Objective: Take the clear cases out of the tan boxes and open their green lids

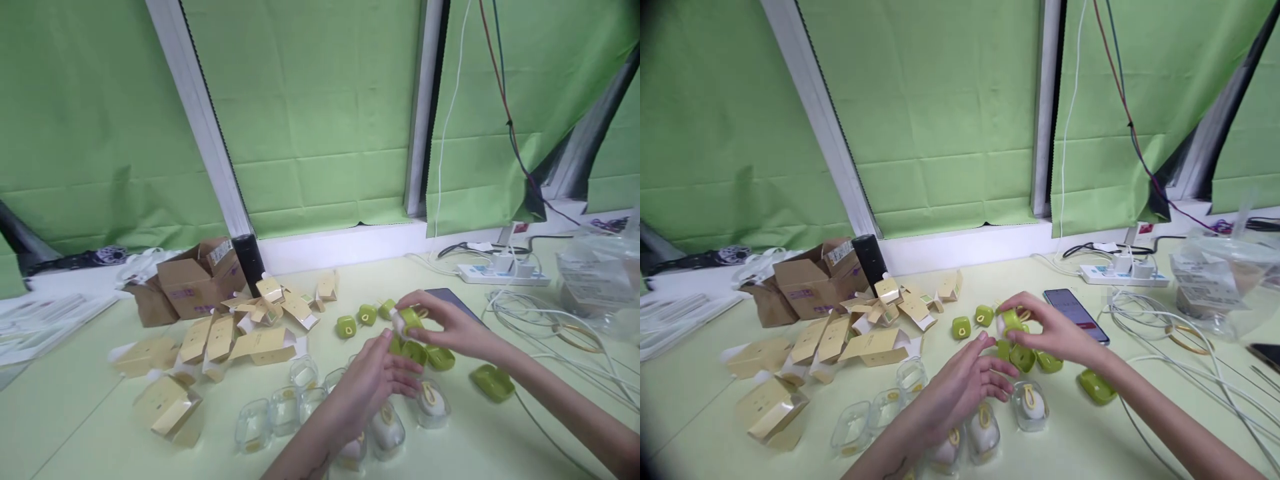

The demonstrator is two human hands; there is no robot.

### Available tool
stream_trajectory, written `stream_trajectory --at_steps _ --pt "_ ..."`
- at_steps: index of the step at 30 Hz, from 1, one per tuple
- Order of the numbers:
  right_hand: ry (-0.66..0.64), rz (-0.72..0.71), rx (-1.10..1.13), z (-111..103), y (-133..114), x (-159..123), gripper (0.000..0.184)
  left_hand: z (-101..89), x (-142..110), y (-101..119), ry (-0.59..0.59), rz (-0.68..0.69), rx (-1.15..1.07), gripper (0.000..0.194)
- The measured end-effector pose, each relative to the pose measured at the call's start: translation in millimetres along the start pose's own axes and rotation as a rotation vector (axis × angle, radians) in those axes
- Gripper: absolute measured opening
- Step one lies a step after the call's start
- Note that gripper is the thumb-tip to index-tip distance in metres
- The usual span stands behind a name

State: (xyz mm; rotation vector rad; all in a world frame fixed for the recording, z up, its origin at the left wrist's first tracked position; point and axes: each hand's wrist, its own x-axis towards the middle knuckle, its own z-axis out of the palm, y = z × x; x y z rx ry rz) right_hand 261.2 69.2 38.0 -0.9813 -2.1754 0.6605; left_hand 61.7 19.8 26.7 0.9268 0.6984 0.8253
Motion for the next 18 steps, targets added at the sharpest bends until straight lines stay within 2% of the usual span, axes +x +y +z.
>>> stream_trajectory --at_steps 2,4,6,9,13,18 --pt "-0.086 -0.056 0.14 10.9 -23.4 -4.0 0.034 -2.6 -1.2 -3.5 -0.06 0.019 -0.082 0.048" --pt "-0.118 -0.07 0.152 23.5 -38.9 -7.5 0.04 -5.4 -3.8 -6.3 -0.069 0.071 -0.116 0.045" --pt "-0.087 -0.081 0.114 35.4 -47.6 -10.6 0.047 -8.6 -9.8 -7.5 -0.013 0.106 -0.115 0.043" --pt "-0.053 -0.091 0.06 47.8 -55.9 -14.6 0.05 -13.8 -23.6 -5.9 0.044 0.085 0.011 0.053" --pt "-0.096 -0.11 0.063 51.9 -66.9 -17.2 0.056 -20.4 -39.4 -4.3 -0.009 0.032 0.217 0.055" --pt "-0.223 -0.182 0.103 51.1 -76.7 -18.1 0.067 -28.6 -44.4 -18.7 0.012 0.091 0.211 0.054"
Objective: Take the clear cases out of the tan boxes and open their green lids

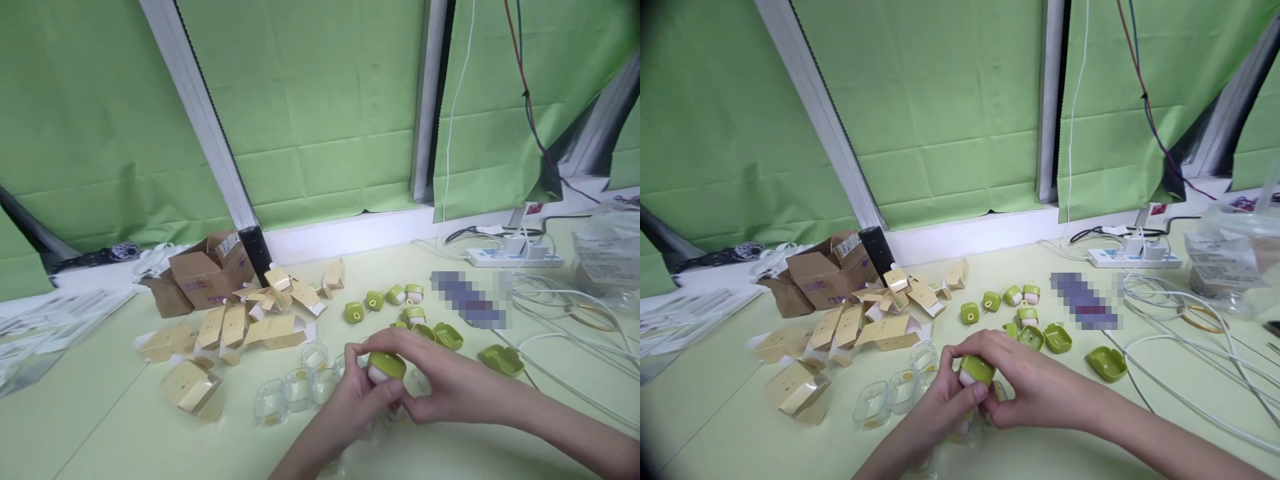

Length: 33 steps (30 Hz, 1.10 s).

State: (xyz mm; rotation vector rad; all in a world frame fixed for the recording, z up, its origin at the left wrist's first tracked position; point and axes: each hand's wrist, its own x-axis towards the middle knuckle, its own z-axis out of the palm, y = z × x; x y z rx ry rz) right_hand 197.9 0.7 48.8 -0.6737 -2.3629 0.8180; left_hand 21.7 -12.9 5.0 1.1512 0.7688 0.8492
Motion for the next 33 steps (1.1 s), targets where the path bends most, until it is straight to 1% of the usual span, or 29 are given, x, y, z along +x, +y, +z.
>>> stream_trajectory --at_steps 2,5,7,9,13,16,18,21,22,24,26,27,29,30,31,33 --pt "-0.009 -0.004 0.008 2.2 -0.5 -0.4 0.073 -1.5 0.1 -8.4 0.04 0.013 -0.009 0.057" --pt "0.011 0.037 0.014 7.6 2.3 -1.6 0.083 -2.0 0.6 -17.1 0.087 0.091 -0.062 0.061" --pt "0.01 0.048 0.02 11.3 5.2 -2.0 0.089 -1.4 -0.1 -18.8 0.079 0.135 -0.093 0.062" --pt "-0.009 0.019 0.019 14.4 7.3 -1.7 0.093 -0.7 -2.3 -17.3 0.066 0.162 -0.063 0.059" --pt "-0.028 -0.087 -0.003 18.3 7.3 -0.6 0.087 -0.9 -10.1 -10.6 0.05 0.25 0.095 0.051" --pt "-0.031 -0.114 0.007 20.6 5.5 -0.5 0.081 -1.8 -14.8 -7.7 0.064 0.278 0.21 0.05" --pt "-0.025 -0.119 0.026 21.9 5.8 1.7 0.08 -3.3 -14.9 -5.7 0.096 0.264 0.244 0.057" --pt "-0.017 -0.129 0.039 20.7 9.7 12.6 0.078 -11.6 -10.1 3.4 0.171 0.226 0.247 0.076" --pt "-0.022 -0.142 0.033 18.6 11.7 18.1 0.077 -16.7 -8.1 8.8 0.178 0.214 0.263 0.081" --pt "-0.055 -0.198 0.005 11.6 16.7 29.9 0.072 -29.5 -5.1 22.4 0.125 0.168 0.338 0.084" --pt "-0.084 -0.255 -0.045 1.4 22.7 39.5 0.062 -43.0 -3.9 36.1 0.032 0.066 0.437 0.075" --pt "-0.079 -0.261 -0.07 -4.2 26.2 42.5 0.055 -49.0 -3.7 41.5 0.003 0.003 0.497 0.068" --pt "-0.009 -0.218 -0.089 -14.9 33.6 44.4 0.043 -57.1 -1.8 47.2 0.001 -0.083 0.658 0.055" --pt "0.044 -0.178 -0.083 -19.5 37.4 43.7 0.041 -58.9 0.5 47.2 0.023 -0.083 0.743 0.049" --pt "0.099 -0.135 -0.07 -23.4 41.4 42.2 0.041 -59.0 4.2 45.5 0.046 -0.051 0.82 0.044" --pt "0.181 -0.068 -0.043 -28.9 49.1 38.6 0.044 -55.6 15.3 38.0 0.098 0.078 0.932 0.035"
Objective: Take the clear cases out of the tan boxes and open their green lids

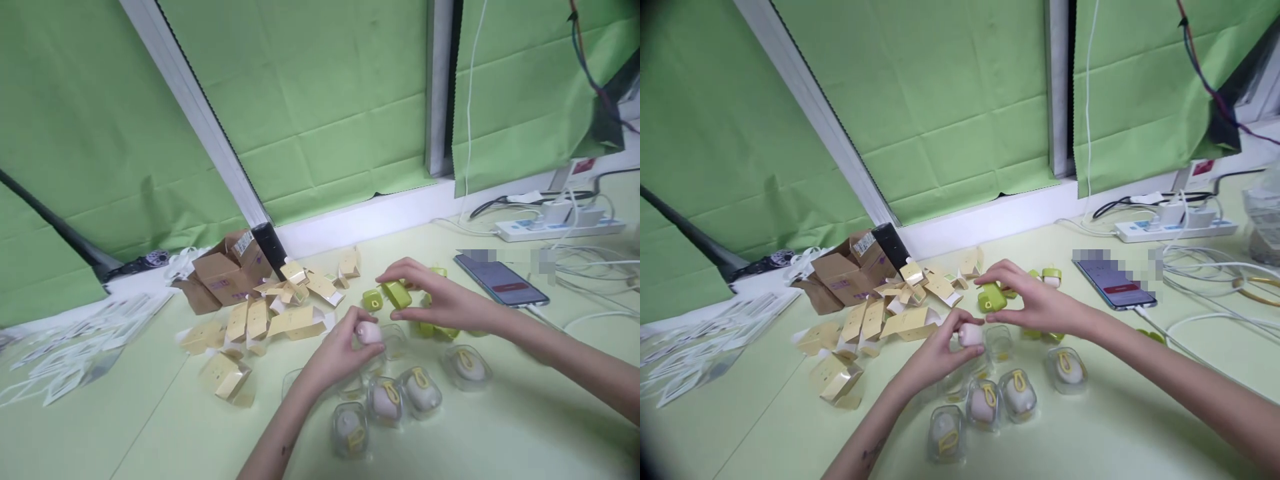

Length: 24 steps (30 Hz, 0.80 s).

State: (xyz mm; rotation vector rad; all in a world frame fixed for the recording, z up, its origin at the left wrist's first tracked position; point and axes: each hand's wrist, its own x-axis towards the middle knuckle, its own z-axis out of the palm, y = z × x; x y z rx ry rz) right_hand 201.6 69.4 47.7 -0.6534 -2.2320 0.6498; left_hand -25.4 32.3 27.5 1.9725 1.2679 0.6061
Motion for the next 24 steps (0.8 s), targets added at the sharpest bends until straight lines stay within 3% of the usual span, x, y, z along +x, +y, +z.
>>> stream_trajectory --at_steps 2,6,8,12,16,18,21,24 --pt "0.027 0.044 0.006 -2.6 7.2 -2.7 0.043 13.0 12.5 -1.9 0.035 0.053 0.068 0.033" --pt "-0.016 0.097 0.042 -0.5 18.7 -3.6 0.043 31.9 31.4 -9.4 -0.048 -0.01 0.055 0.049" --pt "-0.024 0.143 0.097 3.2 22.5 -2.7 0.047 35.0 34.2 -13.1 0.021 -0.034 -0.082 0.054" --pt "0.026 0.186 0.204 15.0 26.1 -1.8 0.048 36.9 32.3 -10.3 0.253 -0.034 -0.478 0.027" --pt "0.017 0.133 0.326 27.4 26.0 -2.6 0.046 41.5 28.7 0.0 0.219 -0.087 -0.908 0.03" --pt "0.055 0.169 0.405 31.0 26.3 -2.5 0.043 43.9 28.3 2.3 0.261 -0.123 -1.128 0.032" --pt "0.138 0.252 0.471 32.6 28.7 -0.9 0.034 46.3 30.2 2.3 0.33 -0.139 -1.197 0.035" --pt "0.209 0.334 0.585 32.5 32.1 1.6 0.037 46.9 32.1 2.2 0.321 -0.098 -1.202 0.032"
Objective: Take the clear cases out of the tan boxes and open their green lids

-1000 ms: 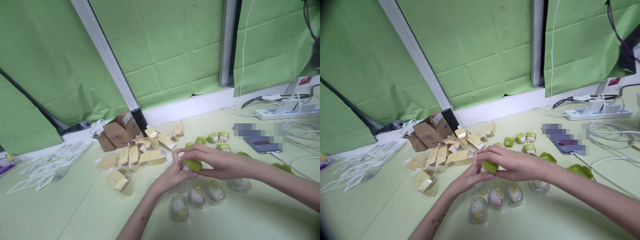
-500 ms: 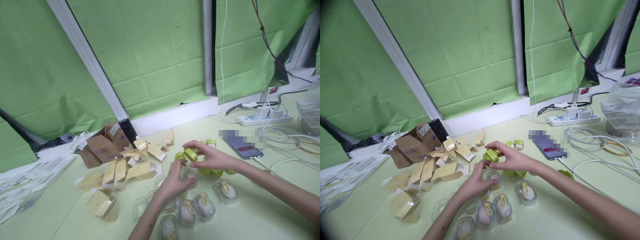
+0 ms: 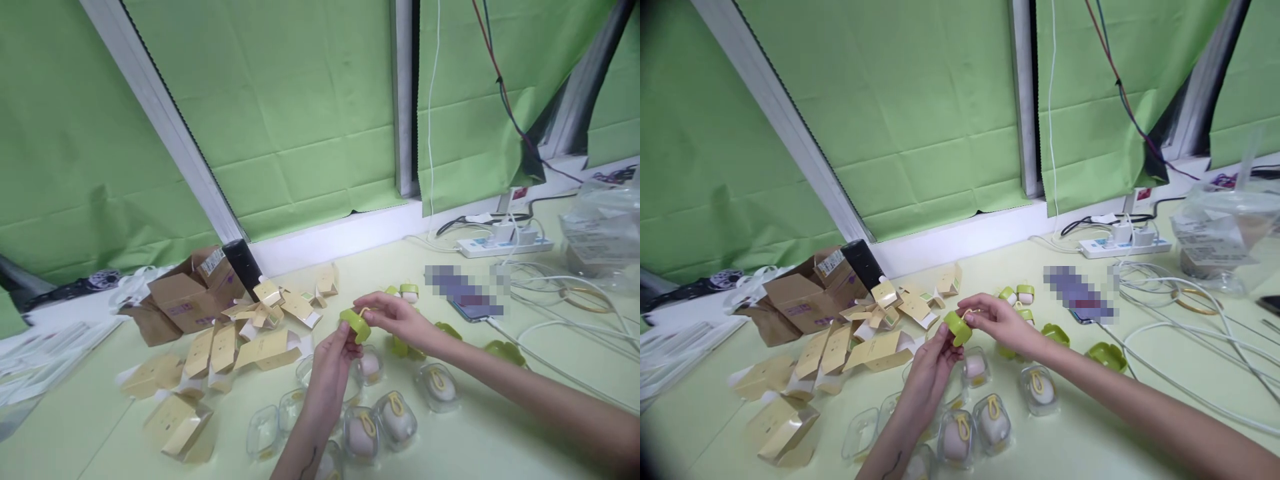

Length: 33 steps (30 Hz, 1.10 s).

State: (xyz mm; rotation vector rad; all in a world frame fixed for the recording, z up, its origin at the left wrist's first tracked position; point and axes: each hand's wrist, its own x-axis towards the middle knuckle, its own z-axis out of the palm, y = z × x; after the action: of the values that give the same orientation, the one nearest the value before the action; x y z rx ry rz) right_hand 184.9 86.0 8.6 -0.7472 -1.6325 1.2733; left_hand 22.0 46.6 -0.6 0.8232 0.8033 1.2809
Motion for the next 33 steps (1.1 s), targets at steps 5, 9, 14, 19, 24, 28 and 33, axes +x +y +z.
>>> stream_trajectory --at_steps 5,9,14,19,24,28,33 --pt "0.025 0.054 0.123 3.1 2.1 2.2 0.032 -2.4 -1.1 0.1 -0.081 0.003 0.008 0.018" --pt "0.008 -0.112 0.018 9.4 5.3 -1.3 0.022 -8.8 -2.6 -3.6 -0.069 -0.026 0.01 0.014" --pt "-0.032 -0.249 -0.194 12.9 3.6 -8.2 0.011 -13.8 -7.5 -6.2 -0.092 -0.071 -0.003 0.011" --pt "-0.063 -0.207 -0.13 13.8 -0.1 -9.2 0.015 -17.7 -12.4 -9.8 -0.109 -0.096 -0.029 0.015" --pt "-0.084 -0.128 -0.088 12.3 1.6 -9.9 0.022 -16.6 -13.7 -9.1 -0.098 -0.091 0.015 0.019" --pt "-0.201 -0.089 -0.242 9.2 -7.8 -13.1 0.05 -14.0 -11.3 -1.0 -0.043 -0.022 0.151 0.02" --pt "-0.118 -0.159 -0.499 -18.4 -31.9 -7.5 0.045 -16.0 2.5 2.1 -0.032 0.08 0.605 0.024"
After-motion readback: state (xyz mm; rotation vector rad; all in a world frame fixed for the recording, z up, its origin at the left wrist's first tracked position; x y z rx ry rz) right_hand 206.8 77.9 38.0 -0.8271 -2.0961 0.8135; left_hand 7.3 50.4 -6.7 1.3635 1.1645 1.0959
